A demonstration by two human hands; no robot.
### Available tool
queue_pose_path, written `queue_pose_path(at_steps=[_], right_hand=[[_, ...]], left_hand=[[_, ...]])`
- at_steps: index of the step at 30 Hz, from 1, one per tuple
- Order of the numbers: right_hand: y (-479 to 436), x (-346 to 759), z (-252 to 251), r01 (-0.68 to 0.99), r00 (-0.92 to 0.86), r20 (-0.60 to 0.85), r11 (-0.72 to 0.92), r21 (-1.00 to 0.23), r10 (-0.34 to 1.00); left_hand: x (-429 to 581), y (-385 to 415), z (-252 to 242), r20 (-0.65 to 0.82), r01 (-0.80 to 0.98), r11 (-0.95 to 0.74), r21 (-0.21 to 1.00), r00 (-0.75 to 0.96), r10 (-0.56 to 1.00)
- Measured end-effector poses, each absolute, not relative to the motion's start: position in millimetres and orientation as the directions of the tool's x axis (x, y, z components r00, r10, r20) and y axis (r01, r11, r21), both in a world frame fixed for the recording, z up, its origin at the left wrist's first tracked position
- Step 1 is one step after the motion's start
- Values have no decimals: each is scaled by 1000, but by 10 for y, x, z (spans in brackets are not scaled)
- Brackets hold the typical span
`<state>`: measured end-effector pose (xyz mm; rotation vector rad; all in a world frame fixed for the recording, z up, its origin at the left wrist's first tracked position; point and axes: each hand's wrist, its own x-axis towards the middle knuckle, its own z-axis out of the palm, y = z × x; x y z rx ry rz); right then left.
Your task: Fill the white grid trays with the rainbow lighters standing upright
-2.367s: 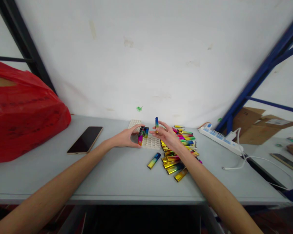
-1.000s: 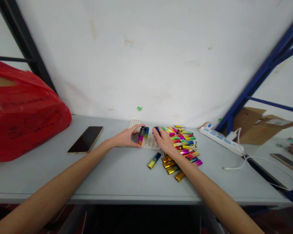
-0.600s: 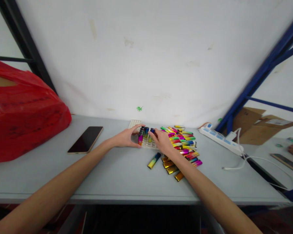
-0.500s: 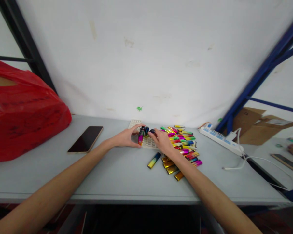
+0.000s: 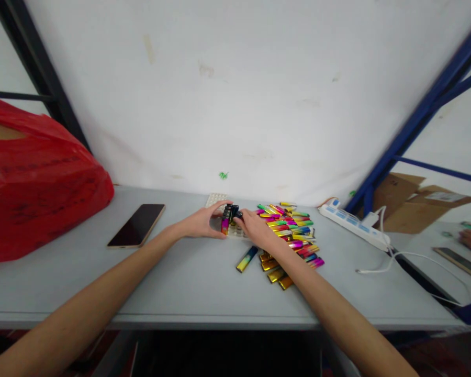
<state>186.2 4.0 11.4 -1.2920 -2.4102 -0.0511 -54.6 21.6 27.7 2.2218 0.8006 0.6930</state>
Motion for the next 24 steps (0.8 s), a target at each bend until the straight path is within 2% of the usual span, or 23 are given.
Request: queue_pose_path(at_steps=[6, 13, 18, 24], right_hand=[[14, 1846, 187, 820, -531, 332, 572, -30, 779], [-24, 1770, 227, 875, -476, 349, 473, 100, 807], [-47, 1820, 234, 868, -492, 318, 485, 104, 811], [8, 2117, 294, 893, -430, 379, 446, 49, 819]], left_hand=[[-540, 217, 280, 239, 345, -585, 734, 675, 698], [-545, 218, 272, 254, 353, -596, 721, 665, 702], [-547, 217, 273, 240, 374, -599, 708, 671, 702], [-547, 211, 282, 234, 386, -594, 706, 664, 710]])
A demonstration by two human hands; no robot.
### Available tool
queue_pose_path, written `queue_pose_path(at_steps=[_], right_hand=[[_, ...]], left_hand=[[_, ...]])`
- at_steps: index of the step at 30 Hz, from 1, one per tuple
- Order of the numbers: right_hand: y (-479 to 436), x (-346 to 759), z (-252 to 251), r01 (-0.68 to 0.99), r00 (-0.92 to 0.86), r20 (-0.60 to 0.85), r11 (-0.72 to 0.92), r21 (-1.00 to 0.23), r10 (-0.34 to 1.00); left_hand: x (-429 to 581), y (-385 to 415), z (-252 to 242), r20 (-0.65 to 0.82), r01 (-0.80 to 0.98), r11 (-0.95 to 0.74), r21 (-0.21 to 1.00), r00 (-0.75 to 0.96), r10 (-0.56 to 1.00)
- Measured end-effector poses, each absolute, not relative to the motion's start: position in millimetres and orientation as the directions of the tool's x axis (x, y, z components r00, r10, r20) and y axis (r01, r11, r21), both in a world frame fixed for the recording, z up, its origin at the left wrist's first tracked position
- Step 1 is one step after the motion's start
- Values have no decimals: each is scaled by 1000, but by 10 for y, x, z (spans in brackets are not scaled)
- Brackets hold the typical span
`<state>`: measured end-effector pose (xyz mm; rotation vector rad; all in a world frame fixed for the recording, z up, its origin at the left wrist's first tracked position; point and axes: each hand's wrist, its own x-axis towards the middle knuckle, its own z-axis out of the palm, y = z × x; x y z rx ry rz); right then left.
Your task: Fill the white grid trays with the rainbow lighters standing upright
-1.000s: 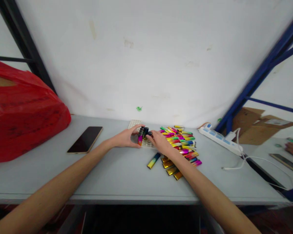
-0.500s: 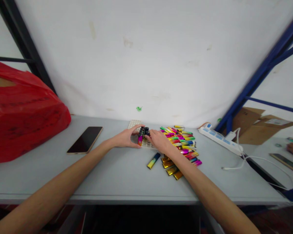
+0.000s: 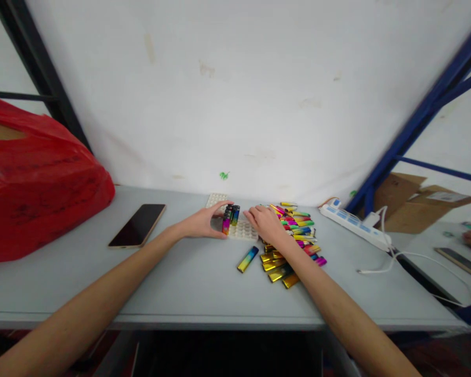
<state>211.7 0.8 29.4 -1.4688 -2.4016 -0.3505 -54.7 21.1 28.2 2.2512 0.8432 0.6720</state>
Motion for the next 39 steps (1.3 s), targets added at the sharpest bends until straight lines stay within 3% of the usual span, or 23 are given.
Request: queue_pose_path(at_steps=[6, 11, 25, 32, 35, 39], right_hand=[[220, 2521, 207, 949, -294, 331, 315, -8, 896], [278, 2604, 174, 938, -336, 247, 348, -3, 909], [348, 2631, 139, 939, -295, 260, 330, -101, 919], [281, 2566, 211, 915, -356, 285, 395, -89, 890], [260, 2537, 214, 921, -298, 347, 364, -141, 889], [251, 2512, 204, 881, -201, 451, 362, -305, 870]], left_hand=[[-559, 231, 260, 222, 412, -595, 690, 662, 716], [-559, 230, 256, 225, 418, -595, 686, 656, 720], [-561, 244, 244, 231, 389, -585, 712, 657, 718], [-555, 231, 260, 227, 400, -590, 702, 659, 717], [-552, 227, 262, 225, 399, -587, 704, 659, 718], [-545, 216, 274, 216, 405, -582, 705, 659, 720]])
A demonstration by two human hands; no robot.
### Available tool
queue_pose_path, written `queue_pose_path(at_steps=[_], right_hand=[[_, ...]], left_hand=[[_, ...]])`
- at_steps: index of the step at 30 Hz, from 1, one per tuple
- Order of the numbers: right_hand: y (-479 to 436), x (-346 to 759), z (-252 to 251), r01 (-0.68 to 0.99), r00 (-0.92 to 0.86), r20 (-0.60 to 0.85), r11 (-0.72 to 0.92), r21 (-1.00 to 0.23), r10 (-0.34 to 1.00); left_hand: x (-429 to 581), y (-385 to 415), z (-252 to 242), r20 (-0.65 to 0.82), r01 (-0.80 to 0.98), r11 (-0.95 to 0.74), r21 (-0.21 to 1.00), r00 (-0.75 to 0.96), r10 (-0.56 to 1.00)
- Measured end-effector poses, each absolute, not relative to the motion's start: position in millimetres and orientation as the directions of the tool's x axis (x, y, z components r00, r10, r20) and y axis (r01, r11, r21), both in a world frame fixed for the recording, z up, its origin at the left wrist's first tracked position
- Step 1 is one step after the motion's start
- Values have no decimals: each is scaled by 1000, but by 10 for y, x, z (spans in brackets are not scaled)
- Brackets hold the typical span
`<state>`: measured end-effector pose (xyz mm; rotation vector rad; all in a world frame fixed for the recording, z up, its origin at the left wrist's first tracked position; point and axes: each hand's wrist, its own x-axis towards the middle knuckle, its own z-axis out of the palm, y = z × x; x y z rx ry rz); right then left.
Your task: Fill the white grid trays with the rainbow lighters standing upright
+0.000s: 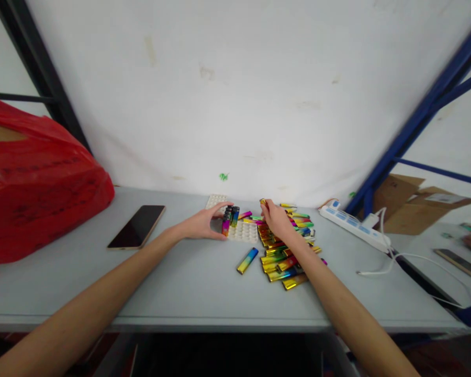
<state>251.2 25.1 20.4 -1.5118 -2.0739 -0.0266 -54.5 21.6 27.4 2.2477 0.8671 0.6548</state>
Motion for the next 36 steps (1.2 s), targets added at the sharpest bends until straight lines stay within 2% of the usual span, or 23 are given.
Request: queue_pose_path(at_steps=[5, 11, 16, 19, 24, 30, 36], right_hand=[[223, 2478, 203, 756, -222, 530, 488, -437, 819], [188, 2419, 193, 673, -263, 505, 532, -514, 822], [133, 2381, 222, 652, -131, 529, 474, -591, 839], [128, 2374, 242, 665, -87, 531, 446, -599, 843], [120, 2352, 251, 636, -148, 548, 504, -585, 823], [92, 2276, 209, 515, -204, 479, 510, -689, 854], [37, 2208, 264, 596, -180, 534, 523, -609, 826]], left_hand=[[-548, 223, 266, 228, 382, -585, 715, 663, 713], [-548, 232, 258, 231, 373, -585, 720, 667, 709], [-544, 231, 256, 234, 360, -585, 727, 671, 704], [-545, 234, 252, 238, 357, -588, 726, 672, 702], [-543, 219, 270, 231, 373, -589, 717, 670, 705], [-538, 212, 284, 224, 377, -584, 719, 670, 708], [-540, 213, 287, 223, 395, -589, 705, 666, 712]])
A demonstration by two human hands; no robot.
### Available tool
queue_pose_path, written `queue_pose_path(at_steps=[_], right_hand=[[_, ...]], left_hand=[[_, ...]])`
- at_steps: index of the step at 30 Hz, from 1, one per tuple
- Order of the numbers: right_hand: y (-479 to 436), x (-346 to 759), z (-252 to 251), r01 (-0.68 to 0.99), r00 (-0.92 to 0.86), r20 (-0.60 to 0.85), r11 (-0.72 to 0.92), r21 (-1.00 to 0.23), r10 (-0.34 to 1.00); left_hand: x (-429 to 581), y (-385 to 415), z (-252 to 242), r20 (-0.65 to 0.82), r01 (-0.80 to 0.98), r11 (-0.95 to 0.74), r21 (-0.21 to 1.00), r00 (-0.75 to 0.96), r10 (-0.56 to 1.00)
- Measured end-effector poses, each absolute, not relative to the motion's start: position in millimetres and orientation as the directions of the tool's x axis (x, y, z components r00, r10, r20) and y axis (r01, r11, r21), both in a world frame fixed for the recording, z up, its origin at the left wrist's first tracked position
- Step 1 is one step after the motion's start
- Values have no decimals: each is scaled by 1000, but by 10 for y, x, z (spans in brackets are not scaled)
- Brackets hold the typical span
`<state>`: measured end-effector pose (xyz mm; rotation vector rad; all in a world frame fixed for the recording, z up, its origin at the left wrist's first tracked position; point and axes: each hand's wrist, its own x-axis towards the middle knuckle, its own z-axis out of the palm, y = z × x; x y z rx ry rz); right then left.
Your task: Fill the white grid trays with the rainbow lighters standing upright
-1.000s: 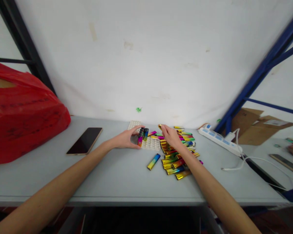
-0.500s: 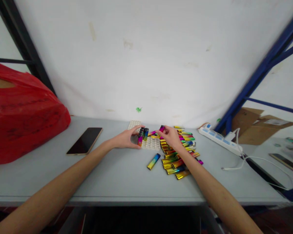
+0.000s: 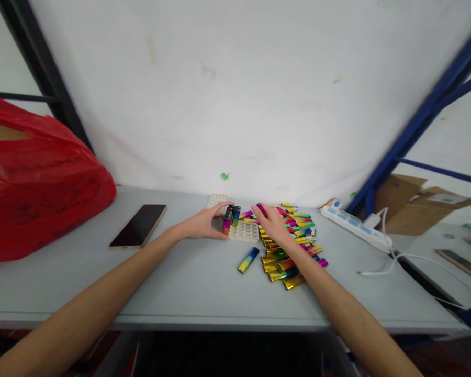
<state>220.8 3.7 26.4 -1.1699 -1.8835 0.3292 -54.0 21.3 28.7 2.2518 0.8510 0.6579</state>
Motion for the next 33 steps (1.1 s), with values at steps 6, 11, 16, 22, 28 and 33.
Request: queue_pose_path(at_steps=[6, 11, 16, 22, 28, 33], right_hand=[[-48, 2163, 314, 659, -144, 514, 470, -588, 846], [-73, 2140, 306, 707, -184, 498, 466, -531, 847], [-108, 2101, 298, 720, -219, 489, 478, -503, 844], [-133, 2067, 300, 729, -235, 521, 503, -463, 820], [-137, 2084, 263, 709, -255, 535, 532, -463, 806], [-151, 2076, 265, 671, -377, 568, 639, -376, 731]], left_hand=[[-540, 203, 285, 225, 361, -586, 725, 680, 698], [-549, 224, 258, 233, 369, -592, 716, 674, 701], [-560, 235, 250, 236, 370, -601, 708, 679, 695], [-560, 241, 248, 237, 369, -601, 709, 677, 696], [-551, 229, 264, 230, 374, -599, 709, 680, 696], [-547, 223, 263, 227, 370, -594, 715, 680, 697]])
